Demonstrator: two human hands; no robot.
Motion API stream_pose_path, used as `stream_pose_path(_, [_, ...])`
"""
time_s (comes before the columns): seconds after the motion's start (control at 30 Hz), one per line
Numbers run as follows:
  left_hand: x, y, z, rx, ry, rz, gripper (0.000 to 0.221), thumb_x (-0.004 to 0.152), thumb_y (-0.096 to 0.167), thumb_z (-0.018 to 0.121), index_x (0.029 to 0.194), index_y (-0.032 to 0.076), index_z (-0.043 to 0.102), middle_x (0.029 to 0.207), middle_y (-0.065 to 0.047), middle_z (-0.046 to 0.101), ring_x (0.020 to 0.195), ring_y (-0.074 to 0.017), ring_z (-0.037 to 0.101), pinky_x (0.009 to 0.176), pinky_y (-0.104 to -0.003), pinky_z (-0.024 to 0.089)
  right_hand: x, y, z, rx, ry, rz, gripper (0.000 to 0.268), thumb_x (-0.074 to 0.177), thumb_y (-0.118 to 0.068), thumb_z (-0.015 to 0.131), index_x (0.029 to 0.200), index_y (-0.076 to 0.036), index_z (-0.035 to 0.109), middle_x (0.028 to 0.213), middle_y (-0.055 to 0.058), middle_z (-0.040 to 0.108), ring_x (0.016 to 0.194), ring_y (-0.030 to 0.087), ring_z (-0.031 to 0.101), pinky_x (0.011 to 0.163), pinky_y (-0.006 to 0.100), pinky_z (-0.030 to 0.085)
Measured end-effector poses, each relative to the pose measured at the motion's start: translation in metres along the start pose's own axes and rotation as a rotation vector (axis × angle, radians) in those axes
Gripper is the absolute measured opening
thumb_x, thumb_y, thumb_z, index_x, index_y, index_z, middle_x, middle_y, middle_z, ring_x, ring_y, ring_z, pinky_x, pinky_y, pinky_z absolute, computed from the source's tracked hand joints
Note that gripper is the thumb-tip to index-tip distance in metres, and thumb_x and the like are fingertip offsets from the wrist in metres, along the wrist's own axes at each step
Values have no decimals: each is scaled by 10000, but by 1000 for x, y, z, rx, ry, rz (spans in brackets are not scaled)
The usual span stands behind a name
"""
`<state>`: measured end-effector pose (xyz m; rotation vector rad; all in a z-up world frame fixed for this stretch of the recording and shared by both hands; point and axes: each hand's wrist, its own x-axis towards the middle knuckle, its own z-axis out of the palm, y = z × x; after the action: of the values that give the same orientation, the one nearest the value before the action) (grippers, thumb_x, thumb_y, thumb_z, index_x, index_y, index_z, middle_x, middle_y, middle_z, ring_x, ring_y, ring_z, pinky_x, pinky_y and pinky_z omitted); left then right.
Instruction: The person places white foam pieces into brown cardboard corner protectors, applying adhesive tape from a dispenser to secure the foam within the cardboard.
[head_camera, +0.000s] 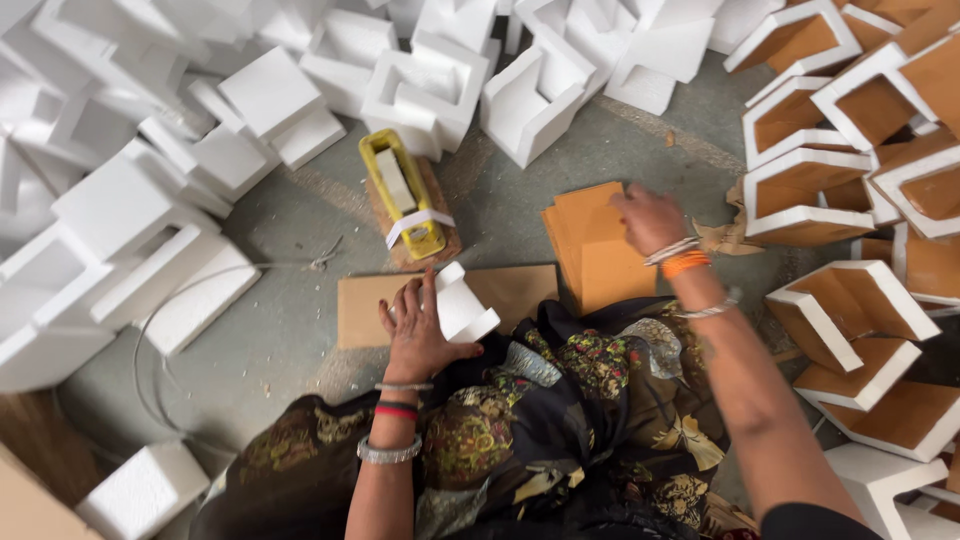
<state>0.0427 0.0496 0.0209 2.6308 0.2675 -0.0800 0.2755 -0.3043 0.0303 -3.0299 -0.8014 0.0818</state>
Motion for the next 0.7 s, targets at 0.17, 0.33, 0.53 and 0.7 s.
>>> stream_pose_path(0.17, [-2,-7,5,-38,-6,8,1572,356,685,943,1598,145,144,1504,-209,363,1460,-385,288,1171,-692,76,-46,-45,-133,107,159,-267,279,892,-54,673,1162,-120,642,1031,82,692,915,289,675,847,481,506])
stream_pose_path(0.33, [0,-14,13,-31,4,24,1607,338,695,949,1594,131,120,1513,-202,347,1446,-398,281,1159,-694,72,-50,-133,-158,398,-67,-679,149,928,-175,665,1074,-160,684,949,-13,707,880,165,686,822,382,530])
stream_pose_path(0.53, [3,-31,25,-41,18,57,1492,445,513,943,1629,152,110,1543,-175,362,1447,-388,314,1185,-661,119,-30,-224,-81,258,33,-693,173,954,-144,620,1118,-161,671,1025,2,678,1007,203,656,889,427,420])
stream_pose_path(0.7, [8,-52,12,-114,-116,108,1444,488,389,950,1625,205,80,1572,-202,327,1477,-404,279,1205,-581,156,-26,-239,-42,247,114,-616,217,938,-104,633,1146,-156,664,1072,2,679,1052,218,616,930,409,422])
